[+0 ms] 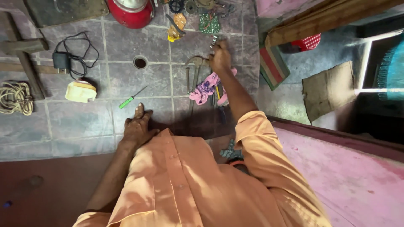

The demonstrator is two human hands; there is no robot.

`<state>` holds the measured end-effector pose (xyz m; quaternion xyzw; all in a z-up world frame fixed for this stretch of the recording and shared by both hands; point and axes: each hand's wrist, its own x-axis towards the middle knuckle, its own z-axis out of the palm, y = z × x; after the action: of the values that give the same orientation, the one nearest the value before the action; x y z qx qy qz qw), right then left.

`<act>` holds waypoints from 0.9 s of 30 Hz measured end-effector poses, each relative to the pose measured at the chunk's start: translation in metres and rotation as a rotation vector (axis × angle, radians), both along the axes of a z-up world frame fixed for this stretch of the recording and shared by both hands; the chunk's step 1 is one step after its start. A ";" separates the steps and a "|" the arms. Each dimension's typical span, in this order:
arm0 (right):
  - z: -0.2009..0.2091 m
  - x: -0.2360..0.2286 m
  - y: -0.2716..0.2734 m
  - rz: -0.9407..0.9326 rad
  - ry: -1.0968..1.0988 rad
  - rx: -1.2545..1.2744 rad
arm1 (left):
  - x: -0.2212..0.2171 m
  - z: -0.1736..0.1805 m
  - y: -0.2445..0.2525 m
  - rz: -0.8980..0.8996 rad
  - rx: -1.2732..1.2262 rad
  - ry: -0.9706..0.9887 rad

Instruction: Repairing an electronic flashlight by disassembling the unit and checking internal components.

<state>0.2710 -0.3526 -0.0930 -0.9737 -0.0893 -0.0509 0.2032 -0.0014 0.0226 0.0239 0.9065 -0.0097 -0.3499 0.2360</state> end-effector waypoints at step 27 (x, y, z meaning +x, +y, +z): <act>0.298 -0.204 0.149 0.418 0.455 1.564 | 0.044 0.152 -0.002 0.471 -1.352 -0.362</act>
<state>0.0666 -0.2033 0.2049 -0.5023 -0.1638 0.1382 0.8377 0.0429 0.0210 0.1757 0.5848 -0.0670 -0.0528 0.8067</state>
